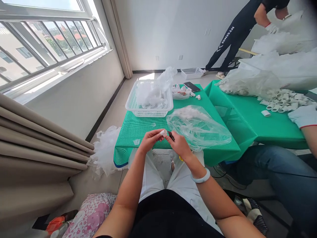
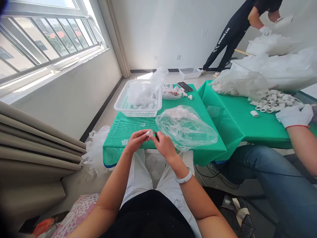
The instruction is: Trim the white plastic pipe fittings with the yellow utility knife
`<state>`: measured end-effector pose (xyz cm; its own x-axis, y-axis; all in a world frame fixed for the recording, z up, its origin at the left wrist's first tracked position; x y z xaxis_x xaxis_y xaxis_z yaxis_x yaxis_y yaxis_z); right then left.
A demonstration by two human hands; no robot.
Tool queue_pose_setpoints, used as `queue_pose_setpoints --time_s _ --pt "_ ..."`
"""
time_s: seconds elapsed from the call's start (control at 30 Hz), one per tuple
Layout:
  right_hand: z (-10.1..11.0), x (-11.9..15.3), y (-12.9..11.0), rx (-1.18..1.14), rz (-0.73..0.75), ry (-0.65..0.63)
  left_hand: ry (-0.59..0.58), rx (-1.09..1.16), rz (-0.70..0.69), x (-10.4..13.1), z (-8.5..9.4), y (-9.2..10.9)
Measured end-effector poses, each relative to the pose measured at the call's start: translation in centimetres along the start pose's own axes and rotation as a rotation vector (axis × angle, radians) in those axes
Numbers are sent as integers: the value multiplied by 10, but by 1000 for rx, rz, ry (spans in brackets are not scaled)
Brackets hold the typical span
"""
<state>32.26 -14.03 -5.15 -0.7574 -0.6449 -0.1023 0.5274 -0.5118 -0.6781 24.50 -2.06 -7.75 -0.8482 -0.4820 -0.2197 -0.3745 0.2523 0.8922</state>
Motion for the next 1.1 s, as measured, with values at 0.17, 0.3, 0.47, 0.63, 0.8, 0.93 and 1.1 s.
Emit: queue_pose_setpoints --time_s 0.17,0.3,0.47,0.63,0.8,0.93,1.1 --pt "-9 1 -5 46 0 63 44 0 -2 -1 0 1" --pt "-8 2 -6 87 -3 131 27 -77 -60 -1 -1 2" --pt "-3 2 -4 135 7 111 -23 -145 -102 -3 -8 -2" --pt "-2 7 0 134 -3 131 -1 -140 -154 -3 -13 -3" --pt "-6 9 5 55 -40 159 40 -86 -186 -2 -12 -1" --pt "-7 8 4 29 -56 146 26 -88 -174 -3 -12 -3" --pt "-7 10 3 0 -73 128 80 -84 -201 -5 -7 -6"
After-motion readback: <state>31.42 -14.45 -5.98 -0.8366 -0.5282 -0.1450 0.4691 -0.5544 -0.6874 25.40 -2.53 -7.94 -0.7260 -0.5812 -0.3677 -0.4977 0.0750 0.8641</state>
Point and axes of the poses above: each hand's wrist, its own x-axis away from the middle knuckle, its own z-axis out of the back of the hand, y = z × x, the point moved 5 cm from there along -x, towards the middle knuckle, and after that the axes turned 14 degrees about -z, right-handed, at the moved point
